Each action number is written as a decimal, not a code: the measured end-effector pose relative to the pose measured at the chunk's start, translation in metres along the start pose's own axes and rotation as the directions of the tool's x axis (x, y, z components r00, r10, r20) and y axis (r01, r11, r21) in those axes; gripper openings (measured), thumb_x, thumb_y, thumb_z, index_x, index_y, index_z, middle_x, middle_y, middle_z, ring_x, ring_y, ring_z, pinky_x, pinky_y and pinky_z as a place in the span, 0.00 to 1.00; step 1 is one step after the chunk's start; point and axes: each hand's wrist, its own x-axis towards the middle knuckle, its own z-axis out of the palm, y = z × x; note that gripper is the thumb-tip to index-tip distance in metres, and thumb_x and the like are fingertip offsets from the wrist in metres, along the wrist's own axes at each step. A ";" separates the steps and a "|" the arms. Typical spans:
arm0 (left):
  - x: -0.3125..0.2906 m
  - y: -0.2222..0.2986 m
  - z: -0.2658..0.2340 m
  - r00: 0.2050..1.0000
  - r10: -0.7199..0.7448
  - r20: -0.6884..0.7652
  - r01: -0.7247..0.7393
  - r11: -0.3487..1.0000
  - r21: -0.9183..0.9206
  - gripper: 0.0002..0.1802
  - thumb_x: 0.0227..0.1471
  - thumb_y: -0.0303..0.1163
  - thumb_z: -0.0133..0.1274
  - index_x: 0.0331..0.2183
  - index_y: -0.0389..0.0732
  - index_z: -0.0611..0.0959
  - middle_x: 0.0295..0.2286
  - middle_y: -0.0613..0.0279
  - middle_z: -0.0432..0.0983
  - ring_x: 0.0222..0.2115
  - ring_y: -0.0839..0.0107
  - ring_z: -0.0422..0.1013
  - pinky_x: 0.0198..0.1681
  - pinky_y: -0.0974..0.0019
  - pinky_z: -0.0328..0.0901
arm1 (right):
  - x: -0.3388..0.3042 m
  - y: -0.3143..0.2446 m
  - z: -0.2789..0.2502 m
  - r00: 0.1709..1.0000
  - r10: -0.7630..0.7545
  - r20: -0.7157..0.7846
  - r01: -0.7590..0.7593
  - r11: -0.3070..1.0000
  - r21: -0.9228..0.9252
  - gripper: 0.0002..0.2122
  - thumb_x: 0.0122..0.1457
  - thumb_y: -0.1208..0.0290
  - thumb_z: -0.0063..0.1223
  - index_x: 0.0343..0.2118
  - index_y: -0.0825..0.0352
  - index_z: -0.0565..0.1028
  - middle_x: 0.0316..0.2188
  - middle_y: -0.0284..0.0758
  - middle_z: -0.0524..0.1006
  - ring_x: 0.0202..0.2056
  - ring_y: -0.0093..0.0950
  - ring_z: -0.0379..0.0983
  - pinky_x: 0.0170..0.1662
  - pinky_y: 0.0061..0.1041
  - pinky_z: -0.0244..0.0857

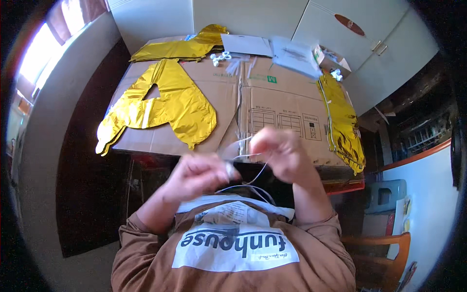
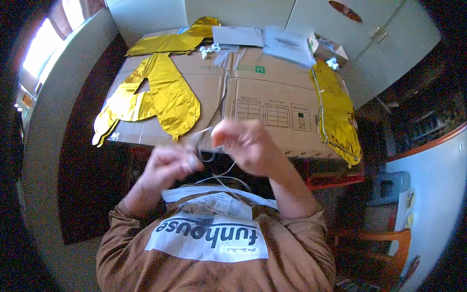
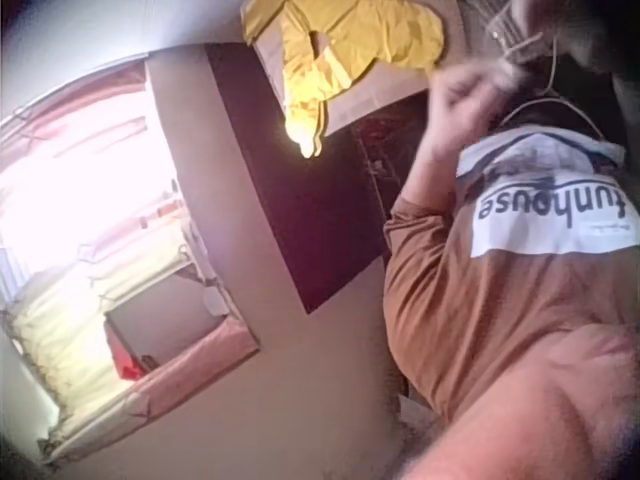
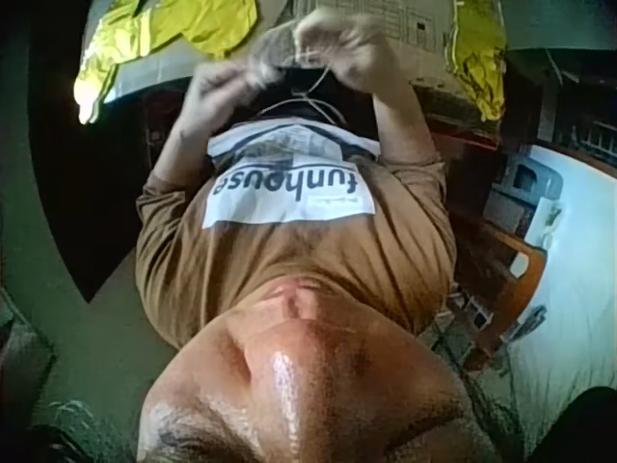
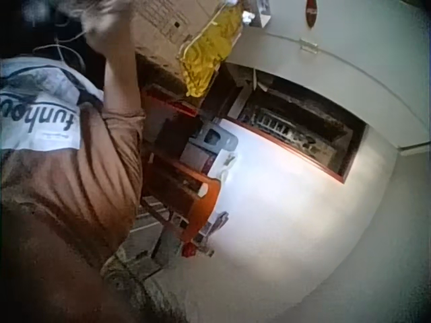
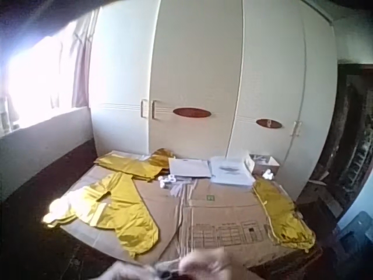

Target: Folding gold foil decorations, placing them into white frames, and threading string through components.

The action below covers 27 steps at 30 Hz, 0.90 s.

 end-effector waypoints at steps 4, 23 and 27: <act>0.000 0.002 0.017 0.985 0.171 -0.017 -0.171 0.967 -0.191 0.09 0.52 0.27 0.54 0.32 0.32 0.83 0.23 0.62 0.77 0.21 0.77 0.64 0.32 0.70 0.60 | 0.000 0.025 0.014 0.997 0.069 -0.019 -0.069 0.997 0.019 0.04 0.58 0.74 0.50 0.29 0.69 0.73 0.21 0.34 0.73 0.26 0.22 0.70 0.30 0.25 0.64; 0.015 -0.017 0.011 0.950 0.233 0.207 -0.301 0.857 0.419 0.08 0.47 0.21 0.55 0.33 0.37 0.82 0.19 0.61 0.72 0.20 0.71 0.67 0.32 0.67 0.60 | 0.010 0.013 -0.003 0.997 0.046 0.054 -0.047 0.999 0.012 0.08 0.59 0.70 0.49 0.28 0.69 0.74 0.20 0.35 0.74 0.26 0.22 0.71 0.29 0.22 0.64; 0.026 -0.019 -0.005 0.893 0.282 -0.351 -0.070 0.857 0.510 0.04 0.49 0.24 0.55 0.31 0.36 0.82 0.22 0.61 0.77 0.20 0.73 0.67 0.29 0.70 0.63 | -0.001 0.006 0.014 0.906 -0.040 0.421 0.066 0.997 -0.047 0.07 0.59 0.72 0.47 0.27 0.69 0.73 0.21 0.36 0.74 0.27 0.25 0.71 0.32 0.27 0.65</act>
